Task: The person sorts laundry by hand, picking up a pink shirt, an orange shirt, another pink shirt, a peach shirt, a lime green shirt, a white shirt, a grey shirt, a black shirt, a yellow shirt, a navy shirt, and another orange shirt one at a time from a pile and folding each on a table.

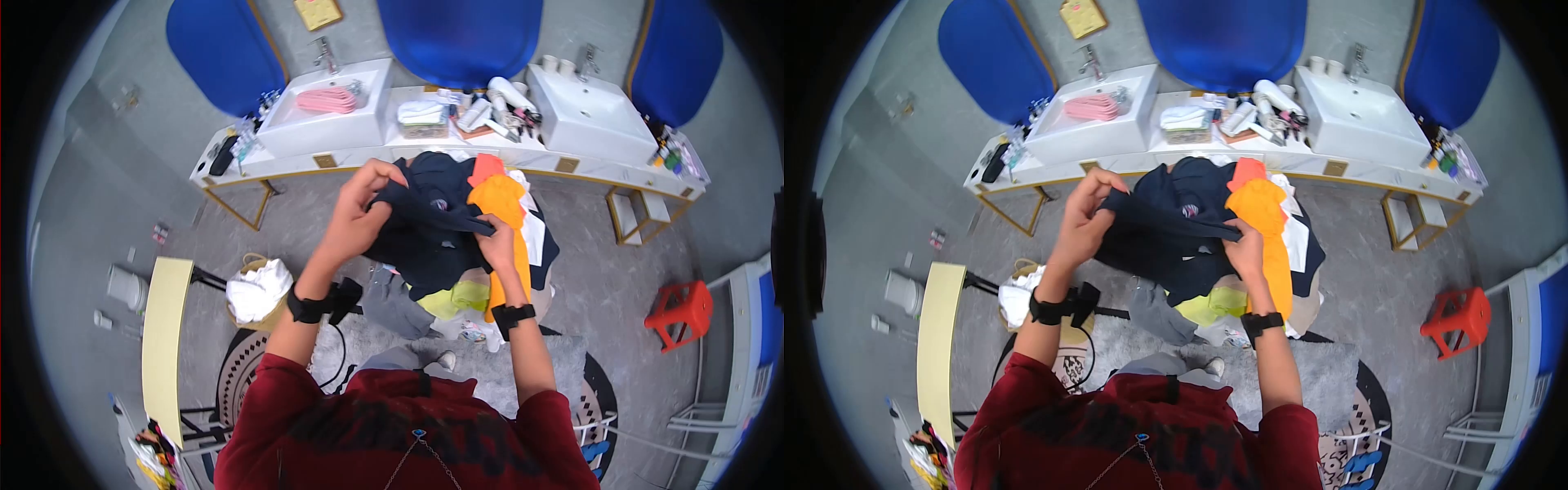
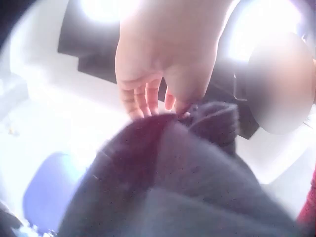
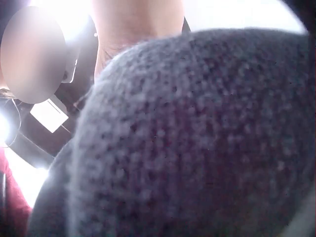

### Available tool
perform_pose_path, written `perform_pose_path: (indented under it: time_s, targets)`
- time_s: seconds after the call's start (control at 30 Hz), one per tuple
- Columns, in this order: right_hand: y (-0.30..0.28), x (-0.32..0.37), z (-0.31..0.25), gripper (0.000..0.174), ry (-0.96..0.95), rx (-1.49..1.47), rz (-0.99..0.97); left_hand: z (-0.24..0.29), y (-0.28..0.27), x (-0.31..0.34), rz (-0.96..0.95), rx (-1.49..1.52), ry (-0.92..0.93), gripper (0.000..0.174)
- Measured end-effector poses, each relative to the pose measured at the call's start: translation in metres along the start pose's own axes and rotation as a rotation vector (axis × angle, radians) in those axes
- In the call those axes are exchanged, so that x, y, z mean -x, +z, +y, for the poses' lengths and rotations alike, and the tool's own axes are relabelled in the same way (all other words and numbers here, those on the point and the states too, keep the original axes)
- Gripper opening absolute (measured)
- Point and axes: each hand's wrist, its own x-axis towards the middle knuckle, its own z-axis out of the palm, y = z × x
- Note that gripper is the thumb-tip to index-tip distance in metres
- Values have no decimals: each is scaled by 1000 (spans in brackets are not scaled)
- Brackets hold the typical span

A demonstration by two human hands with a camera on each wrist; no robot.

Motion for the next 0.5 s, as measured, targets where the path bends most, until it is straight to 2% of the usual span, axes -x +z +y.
perform_pose_path:
  time_s: [0.1,0.17,0.2,0.23,0.3,0.37,0.43,0.5]
  targets:
    - [-10,-12,-30,15,-87,-118,-155,16,-48,30,44,-57,-105,44]
    - [-11,-27,-51,17,-133,-50,-159,28,-77,49,149,-150,-141,40]
    - [-9,-37,-57,18,-169,-72,-144,34,-92,62,189,-153,-182,31]
    - [-7,-43,-76,16,-283,-61,-100,41,-107,73,222,-235,-194,25]
    - [3,-49,-123,9,-184,-242,-225,53,-133,98,325,-439,-241,18]
    - [18,-45,-174,5,-330,-189,-259,61,-152,120,494,-564,-118,12]
    - [40,-36,-220,3,-476,-207,-320,87,-164,143,623,-591,-107,7]
    - [70,-19,-265,5,-610,-318,-417,104,-176,167,668,-733,-23,10]
